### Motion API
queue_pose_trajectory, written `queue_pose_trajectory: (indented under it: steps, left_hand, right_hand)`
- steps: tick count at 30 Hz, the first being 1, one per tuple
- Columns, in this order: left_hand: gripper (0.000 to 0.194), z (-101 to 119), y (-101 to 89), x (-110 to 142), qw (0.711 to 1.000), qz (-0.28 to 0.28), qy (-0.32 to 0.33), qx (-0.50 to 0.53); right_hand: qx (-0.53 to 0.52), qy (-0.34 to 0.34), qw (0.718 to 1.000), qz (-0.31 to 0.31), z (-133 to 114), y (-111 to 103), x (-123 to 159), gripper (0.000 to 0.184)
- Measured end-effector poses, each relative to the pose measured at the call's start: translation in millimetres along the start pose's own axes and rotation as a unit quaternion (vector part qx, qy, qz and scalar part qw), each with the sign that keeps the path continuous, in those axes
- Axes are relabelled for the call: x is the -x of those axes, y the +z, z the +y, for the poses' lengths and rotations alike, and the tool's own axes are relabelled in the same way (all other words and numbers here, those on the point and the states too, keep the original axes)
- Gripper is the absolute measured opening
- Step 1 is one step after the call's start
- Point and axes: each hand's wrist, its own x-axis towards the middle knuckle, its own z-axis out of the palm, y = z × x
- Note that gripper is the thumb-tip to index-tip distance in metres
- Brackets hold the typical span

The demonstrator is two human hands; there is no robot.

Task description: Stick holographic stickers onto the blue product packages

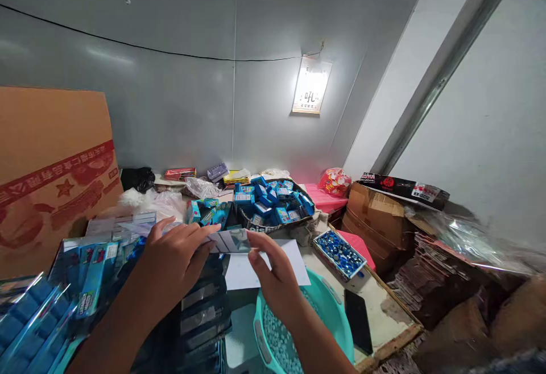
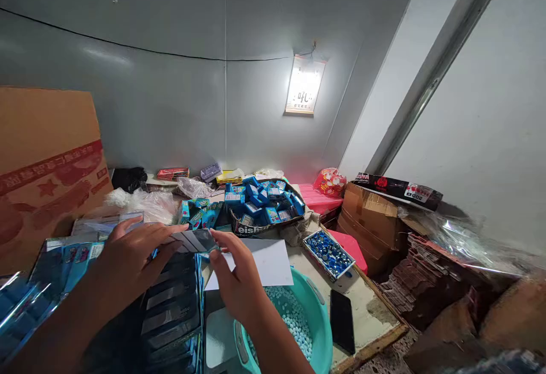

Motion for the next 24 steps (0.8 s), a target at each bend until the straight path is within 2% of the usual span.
queue_pose_trajectory:
  steps: [2, 4, 7, 10, 15, 20, 24]
  left_hand:
    - [0.034, 4.7, 2.0, -0.3, 1.0, -0.008, -0.002, 0.006]
    - [0.038, 11.9, 4.4, -1.2, 1.0, 0.014, 0.01, 0.015]
    - [0.051, 26.5, 9.8, -2.2, 0.996, 0.072, 0.042, 0.03]
    - [0.053, 37.3, 19.1, -0.4, 0.992, 0.094, 0.072, 0.045]
    - [0.056, 39.1, 35.1, 8.2, 0.984, 0.133, 0.107, 0.044]
    - [0.064, 47.2, 44.1, 15.0, 0.985, 0.123, 0.104, 0.059]
    - [0.059, 57.3, 51.6, 19.8, 0.99, 0.077, 0.103, 0.053]
  right_hand:
    - [0.024, 0.007, 0.999, -0.043, -2.9, 5.4, 0.9, 0.029]
    - [0.05, 0.007, 0.997, -0.058, -6.6, 9.2, -0.7, 0.017]
    - [0.028, 0.013, 0.999, -0.022, -10.4, 14.5, -3.7, 0.028]
    - [-0.037, 0.028, 0.999, -0.005, -9.3, 20.3, -2.3, 0.025]
    - [-0.13, 0.075, 0.987, 0.055, -4.8, 27.5, 7.5, 0.028]
    - [-0.219, 0.12, 0.962, 0.112, -3.6, 30.1, 16.3, 0.025]
    - [-0.288, 0.2, 0.924, 0.152, 2.6, 27.6, 21.3, 0.026]
